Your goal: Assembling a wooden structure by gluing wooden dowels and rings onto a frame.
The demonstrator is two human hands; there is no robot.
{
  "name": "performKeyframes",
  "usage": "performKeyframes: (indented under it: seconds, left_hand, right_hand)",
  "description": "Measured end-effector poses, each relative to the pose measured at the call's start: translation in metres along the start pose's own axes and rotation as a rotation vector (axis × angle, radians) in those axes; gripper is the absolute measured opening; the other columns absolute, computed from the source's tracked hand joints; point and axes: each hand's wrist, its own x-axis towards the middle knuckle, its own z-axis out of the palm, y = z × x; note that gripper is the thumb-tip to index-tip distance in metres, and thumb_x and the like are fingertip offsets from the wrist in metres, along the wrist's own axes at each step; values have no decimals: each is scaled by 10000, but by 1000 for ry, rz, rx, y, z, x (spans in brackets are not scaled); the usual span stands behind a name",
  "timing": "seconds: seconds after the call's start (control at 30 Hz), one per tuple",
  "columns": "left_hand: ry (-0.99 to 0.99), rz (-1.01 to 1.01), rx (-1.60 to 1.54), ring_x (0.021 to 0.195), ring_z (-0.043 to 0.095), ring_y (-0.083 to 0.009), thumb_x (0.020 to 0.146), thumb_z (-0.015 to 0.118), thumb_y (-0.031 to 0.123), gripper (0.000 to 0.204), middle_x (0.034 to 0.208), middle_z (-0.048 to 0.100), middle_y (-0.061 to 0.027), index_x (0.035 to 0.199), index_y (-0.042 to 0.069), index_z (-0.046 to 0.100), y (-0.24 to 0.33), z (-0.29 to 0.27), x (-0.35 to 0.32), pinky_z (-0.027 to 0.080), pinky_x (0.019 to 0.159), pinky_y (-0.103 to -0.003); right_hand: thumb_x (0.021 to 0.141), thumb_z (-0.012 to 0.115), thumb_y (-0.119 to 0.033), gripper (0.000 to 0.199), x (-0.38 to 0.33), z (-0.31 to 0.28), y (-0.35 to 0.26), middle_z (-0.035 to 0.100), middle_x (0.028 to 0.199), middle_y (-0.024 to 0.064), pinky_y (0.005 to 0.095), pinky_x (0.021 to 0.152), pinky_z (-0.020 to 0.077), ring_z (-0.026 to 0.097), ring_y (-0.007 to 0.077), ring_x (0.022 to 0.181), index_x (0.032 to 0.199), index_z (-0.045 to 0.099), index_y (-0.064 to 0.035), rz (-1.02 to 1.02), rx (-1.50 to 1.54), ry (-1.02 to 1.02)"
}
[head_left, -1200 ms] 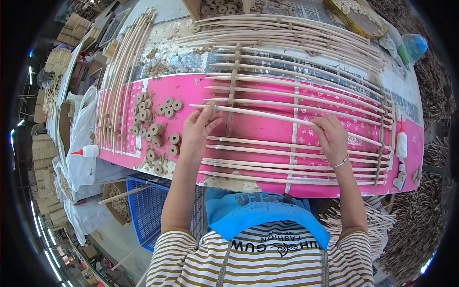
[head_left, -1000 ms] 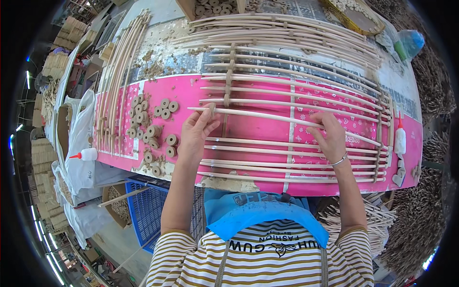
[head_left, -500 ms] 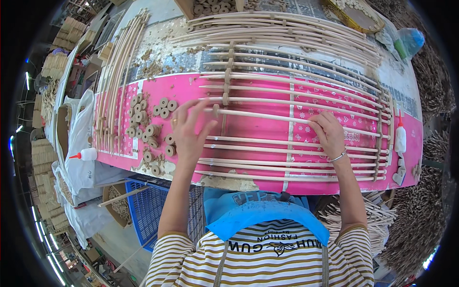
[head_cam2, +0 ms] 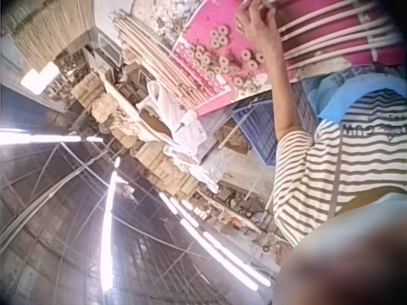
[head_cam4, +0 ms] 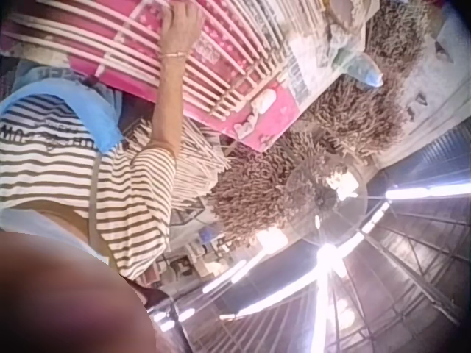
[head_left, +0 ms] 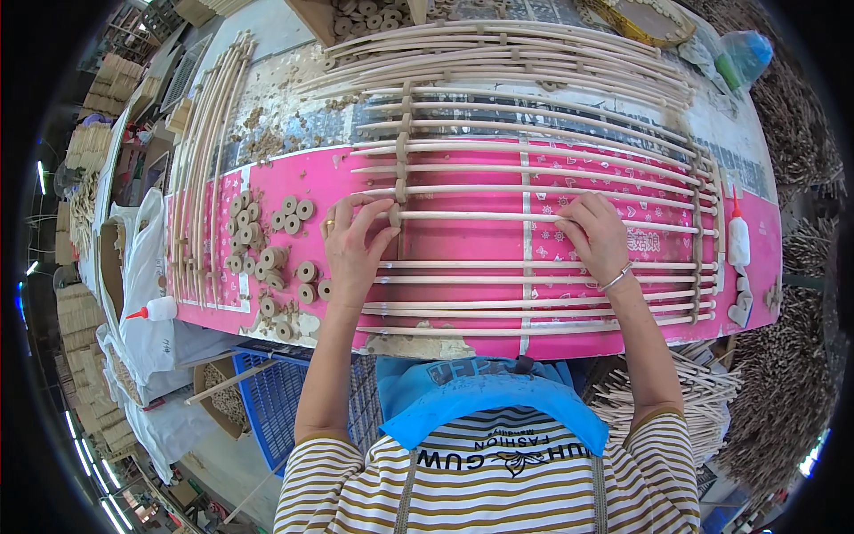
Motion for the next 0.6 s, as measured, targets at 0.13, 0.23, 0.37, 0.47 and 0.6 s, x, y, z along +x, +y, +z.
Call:
performKeyframes:
  seconds: [0.13,0.23,0.37,0.47,0.6]
  left_hand:
    - [-10,-1,5,1179,601,-274,783,855,168,427,1245,649,-42,1197,172,751,5,2,0,421,986,-423]
    - [-8,-24,6,1186,588,-277,790,852,199,446,1237,645,-36,1217,170,726,4,2,-2,409,996,-435]
    - [43,-91,-91,1193,610,-301,859,826,225,477,1278,646,-89,1301,121,680,-9,-7,1,423,996,-445]
    - [84,-155,2,1185,630,-328,915,783,234,458,1326,647,-125,1332,87,663,-52,-28,-3,465,980,-475]
    - [102,-203,130,1154,645,-322,916,772,209,470,1342,650,-123,1356,84,662,-77,-48,-5,470,992,-467]
  right_hand:
    - [891,769,-164,120,0,3,3,633,933,64,413,831,493,620,269,936,945,715,-72,9,-39,-3]
    - [899,764,-173,124,2,6,0,641,956,56,411,854,475,620,264,951,973,726,-80,-13,-72,10]
    - [893,768,-177,187,-1,-3,-4,663,1026,56,429,899,440,619,272,1002,1063,739,-104,24,-150,74]
    - [887,771,-152,196,-7,-13,-14,677,1057,73,422,888,435,625,275,1015,1071,734,-94,59,-104,97]
    - [874,776,-132,187,-21,-13,-23,675,1014,79,420,868,441,630,284,988,1050,728,-90,72,-6,15]
